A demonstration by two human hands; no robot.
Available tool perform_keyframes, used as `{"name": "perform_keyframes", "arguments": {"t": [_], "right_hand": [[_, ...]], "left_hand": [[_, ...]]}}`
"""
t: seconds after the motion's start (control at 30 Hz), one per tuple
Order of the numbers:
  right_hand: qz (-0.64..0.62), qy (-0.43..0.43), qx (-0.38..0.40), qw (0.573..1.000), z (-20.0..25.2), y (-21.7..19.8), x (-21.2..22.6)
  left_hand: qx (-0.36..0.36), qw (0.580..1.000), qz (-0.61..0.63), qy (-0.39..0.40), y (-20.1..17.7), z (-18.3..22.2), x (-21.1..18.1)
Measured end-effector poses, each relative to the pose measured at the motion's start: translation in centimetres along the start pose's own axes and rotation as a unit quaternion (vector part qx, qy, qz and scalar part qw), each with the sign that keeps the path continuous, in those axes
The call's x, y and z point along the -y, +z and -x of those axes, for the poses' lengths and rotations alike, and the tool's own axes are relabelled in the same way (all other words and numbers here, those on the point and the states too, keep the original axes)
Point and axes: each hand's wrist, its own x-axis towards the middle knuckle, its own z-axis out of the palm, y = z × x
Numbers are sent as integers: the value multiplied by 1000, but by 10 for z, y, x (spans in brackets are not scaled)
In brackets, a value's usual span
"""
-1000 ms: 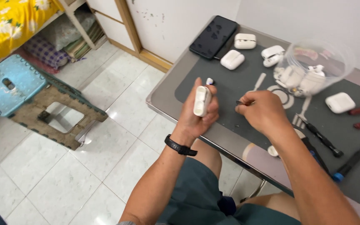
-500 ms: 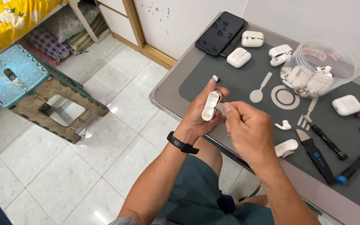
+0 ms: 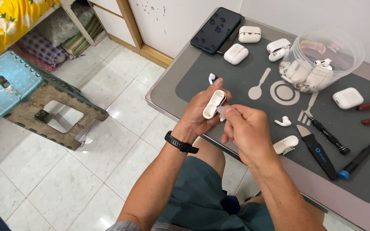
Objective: Cleaning excess adhesive from earbud case components using a small blade and reassembling the internal parts.
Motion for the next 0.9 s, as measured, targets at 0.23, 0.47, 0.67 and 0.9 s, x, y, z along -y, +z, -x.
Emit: {"name": "perform_keyframes", "arguments": {"t": [0.23,0.47,0.67,0.9], "right_hand": [[-18,7,-42,999,15,7,8],[222,-171,-79,957,22,2,20],[145,-155,-51,976,20,-3,18],[151,-150,-38,976,17,-5,9]], "left_hand": [[-5,1000,-11,3,9,-1,0],[-16,1000,-18,-7,18,1,-6],[4,1000,-20,-8,10,-3,-2],[19,999,-33,16,6,-10,2]]}}
